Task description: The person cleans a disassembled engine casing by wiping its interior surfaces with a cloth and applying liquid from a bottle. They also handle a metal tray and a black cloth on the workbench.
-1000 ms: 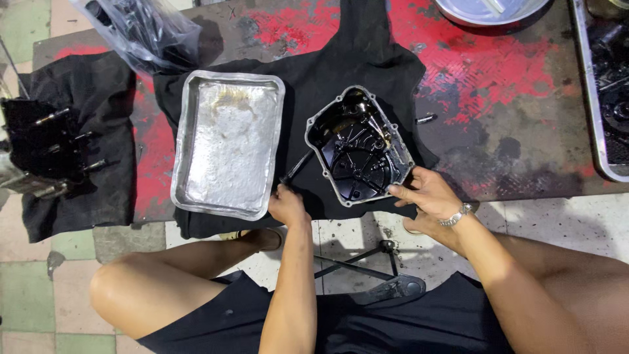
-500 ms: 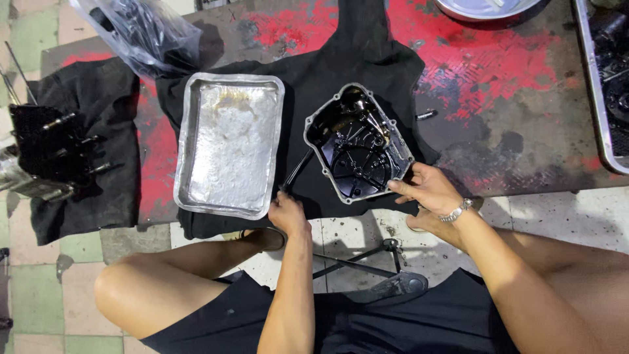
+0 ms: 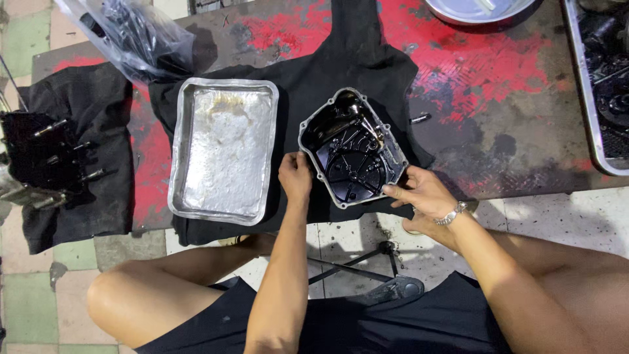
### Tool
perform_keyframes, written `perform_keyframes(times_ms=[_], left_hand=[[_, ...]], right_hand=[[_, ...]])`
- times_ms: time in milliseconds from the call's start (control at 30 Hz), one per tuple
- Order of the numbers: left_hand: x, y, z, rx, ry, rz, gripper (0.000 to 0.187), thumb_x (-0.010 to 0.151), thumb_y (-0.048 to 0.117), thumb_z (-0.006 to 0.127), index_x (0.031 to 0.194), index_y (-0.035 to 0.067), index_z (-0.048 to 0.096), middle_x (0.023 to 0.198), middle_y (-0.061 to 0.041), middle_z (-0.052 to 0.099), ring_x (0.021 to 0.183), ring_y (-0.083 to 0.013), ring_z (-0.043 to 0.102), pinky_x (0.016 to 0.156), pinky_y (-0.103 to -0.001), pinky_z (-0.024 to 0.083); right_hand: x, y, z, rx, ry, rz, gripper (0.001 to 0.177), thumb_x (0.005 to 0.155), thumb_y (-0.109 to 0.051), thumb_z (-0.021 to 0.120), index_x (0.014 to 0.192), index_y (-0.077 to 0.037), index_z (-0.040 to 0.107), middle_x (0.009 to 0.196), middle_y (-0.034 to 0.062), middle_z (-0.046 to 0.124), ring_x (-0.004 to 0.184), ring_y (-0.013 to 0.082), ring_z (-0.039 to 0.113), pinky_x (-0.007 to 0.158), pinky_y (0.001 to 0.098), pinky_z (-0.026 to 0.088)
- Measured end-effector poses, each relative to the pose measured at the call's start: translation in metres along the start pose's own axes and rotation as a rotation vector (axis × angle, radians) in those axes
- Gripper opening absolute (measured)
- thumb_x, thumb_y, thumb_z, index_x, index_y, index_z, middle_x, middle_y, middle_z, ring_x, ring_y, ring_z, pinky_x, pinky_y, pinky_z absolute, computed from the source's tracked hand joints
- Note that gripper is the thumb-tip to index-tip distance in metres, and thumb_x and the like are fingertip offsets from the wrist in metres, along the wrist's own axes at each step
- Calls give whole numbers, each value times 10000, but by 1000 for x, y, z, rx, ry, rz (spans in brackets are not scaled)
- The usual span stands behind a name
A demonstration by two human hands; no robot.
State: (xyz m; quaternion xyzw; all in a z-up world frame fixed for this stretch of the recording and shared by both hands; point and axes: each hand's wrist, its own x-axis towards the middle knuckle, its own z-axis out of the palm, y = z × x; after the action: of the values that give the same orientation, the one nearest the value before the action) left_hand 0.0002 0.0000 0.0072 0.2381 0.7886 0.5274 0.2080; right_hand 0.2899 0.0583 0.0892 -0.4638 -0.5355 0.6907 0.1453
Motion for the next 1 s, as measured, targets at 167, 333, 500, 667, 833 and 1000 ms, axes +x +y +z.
perform_keyframes(times_ms=[167, 333, 500, 667, 833, 1000], left_hand=[[15, 7, -9, -127, -184, -75, 213, 984, 180, 651, 1046, -11, 722, 773, -54, 712, 617, -102, 618, 588, -267, 489], [13, 12, -16, -186, -227, 2, 199, 974, 113, 670, 1116, -15, 723, 874, -49, 761, 723, -94, 689, 670, -234, 548], [15, 1, -14, -516, -225, -150, 212, 952, 62, 630, 1098, -44, 740, 908, -75, 765, 770, -118, 711, 669, -244, 561], [20, -13, -6, -589, -189, -198, 173, 976, 19, 695, 1096, -94, 746, 911, -116, 744, 753, -136, 650, 669, -250, 501], [20, -9, -6, -630, -167, -173, 389, 877, -90, 670, 1260, -50, 609, 1089, -128, 746, 916, -147, 708, 823, -254, 575], [18, -10, 1, -671, -138, -133, 458, 858, -148, 639, 1303, -69, 559, 1128, -148, 726, 987, -176, 709, 875, -278, 588]], right_hand=[[2, 4, -3, -26, -3, 1, 449, 822, -225, 807, 1176, -7, 639, 1067, 103, 745, 910, 190, 708, 746, 387, 627], [-1, 2, -4, -51, -6, 23, 432, 818, -220, 811, 1146, -4, 631, 1045, 108, 755, 901, 199, 722, 761, 384, 622], [-3, -2, -2, -50, 0, 45, 438, 807, -206, 809, 1160, -16, 631, 1052, 96, 745, 884, 204, 717, 754, 391, 614], [0, -1, -3, -53, -10, 28, 432, 816, -198, 806, 1167, -13, 634, 1045, 103, 742, 884, 202, 708, 760, 387, 612], [0, -1, -3, -44, -15, 18, 430, 813, -200, 801, 1169, -25, 635, 1048, 90, 738, 914, 171, 705, 765, 381, 626], [0, -1, -3, -56, 1, 65, 442, 812, -199, 810, 1169, -12, 629, 1040, 106, 744, 881, 200, 715, 760, 382, 614]])
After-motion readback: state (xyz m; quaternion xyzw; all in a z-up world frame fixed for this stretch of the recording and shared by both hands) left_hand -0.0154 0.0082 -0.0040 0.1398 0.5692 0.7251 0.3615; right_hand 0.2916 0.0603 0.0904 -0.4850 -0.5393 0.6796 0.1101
